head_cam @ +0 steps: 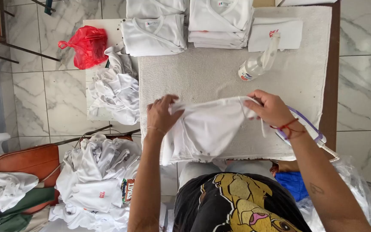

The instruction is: Ironing and folding baby onesies on a towel-covered table in a garment factory.

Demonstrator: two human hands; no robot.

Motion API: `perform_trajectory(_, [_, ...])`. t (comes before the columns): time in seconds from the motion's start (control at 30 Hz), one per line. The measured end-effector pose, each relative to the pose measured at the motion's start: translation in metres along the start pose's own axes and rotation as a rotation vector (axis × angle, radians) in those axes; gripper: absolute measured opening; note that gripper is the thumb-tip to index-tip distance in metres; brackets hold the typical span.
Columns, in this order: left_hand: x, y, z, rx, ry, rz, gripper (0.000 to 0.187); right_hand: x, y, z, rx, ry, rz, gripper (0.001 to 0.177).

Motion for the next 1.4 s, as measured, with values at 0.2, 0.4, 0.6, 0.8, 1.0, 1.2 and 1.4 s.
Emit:
perform_trajectory(0.2, [-0.010,0.032,-0.047,0.078,-0.232,0.209,0.036,0.023,-0.068,-0.053,-0.681,-0.498,0.328,0.027])
perform_trajectory(0.4, [-0.074,0.044,-0.058,0.091,-0.115,0.458,0.071,-0.012,-0.079,-0.136,-0.324,0.140,0.223,0.012])
perform_trajectory(0.6, [-0.096,0.075,-0.067,0.265,-0.210,0.399,0.032,-0.005,-0.068,-0.181,-0.758,0.057,0.550,0.032])
perform_trajectory(0.8, [-0.086,0.044,-0.029,-0.095,-0.273,0.457,0.022,-0.001,-0.043,-0.185,-0.762,0.269,0.587,0.029])
perform_trajectory(1.0, [-0.074,-0.033,-0.046,-0.708,-0.115,0.287,0.014,0.012,-0.038,-0.141,0.430,0.274,-0.204,0.044])
perform_trajectory(1.2, [-0.059,-0.063,-0.067,-0.676,0.796,0.359,0.030,0.031,-0.070,-0.123,0.901,0.148,-0.475,0.045])
perform_trajectory(1.4, [-0.009,0.036,-0.084,0.030,-0.312,0.277,0.037,0.043,-0.115,-0.139,1.021,-0.156,-0.399,0.016])
Point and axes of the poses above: each hand's wrist, its own x-axis towards the middle knuckle, its own z-axis out of the back of the hand, y = z × x, the point moved 3 cm from there along x, towards the middle knuckle, and after that the axes turned 12 degrees about -x, right-handed, at the moved point
